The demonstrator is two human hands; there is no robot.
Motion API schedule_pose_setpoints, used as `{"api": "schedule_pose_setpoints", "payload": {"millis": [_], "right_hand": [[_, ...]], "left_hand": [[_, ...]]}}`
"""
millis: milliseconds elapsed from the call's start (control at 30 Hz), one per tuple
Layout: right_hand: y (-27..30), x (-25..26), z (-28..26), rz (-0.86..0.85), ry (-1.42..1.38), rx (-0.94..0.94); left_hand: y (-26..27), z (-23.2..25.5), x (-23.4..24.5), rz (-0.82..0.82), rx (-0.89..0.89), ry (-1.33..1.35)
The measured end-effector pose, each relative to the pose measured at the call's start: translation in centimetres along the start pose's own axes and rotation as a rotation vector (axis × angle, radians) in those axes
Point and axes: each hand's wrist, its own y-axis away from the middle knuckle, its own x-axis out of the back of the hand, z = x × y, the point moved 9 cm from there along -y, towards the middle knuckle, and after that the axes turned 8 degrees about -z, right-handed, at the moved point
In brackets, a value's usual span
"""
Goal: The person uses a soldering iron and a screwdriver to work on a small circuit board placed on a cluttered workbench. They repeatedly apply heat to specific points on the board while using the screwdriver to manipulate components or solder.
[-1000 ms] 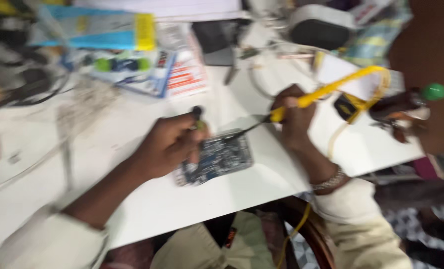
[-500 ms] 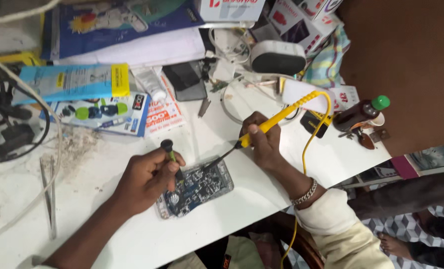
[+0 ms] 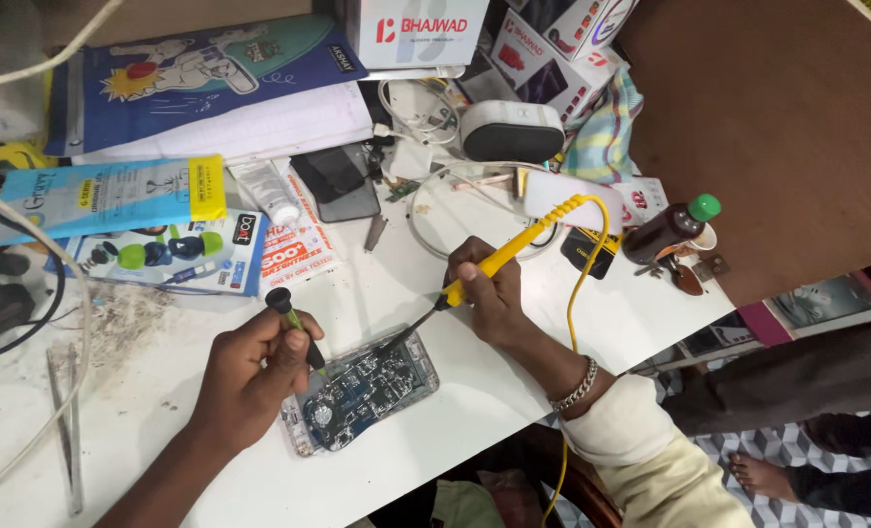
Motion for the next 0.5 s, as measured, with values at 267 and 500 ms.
{"api": "schedule_pose_setpoints", "payload": {"millis": [267, 500], "right_hand": [[0.01, 0.04, -0.14, 0.0, 0.007, -0.007], [-0.06, -0.06, -0.38, -0.012, 0.008, 0.001]], "left_hand": [[0.15, 0.14, -0.03, -0.021, -0.074, 0.065], [0.31, 0.66, 0.11, -0.014, -0.113, -0.041]]}}
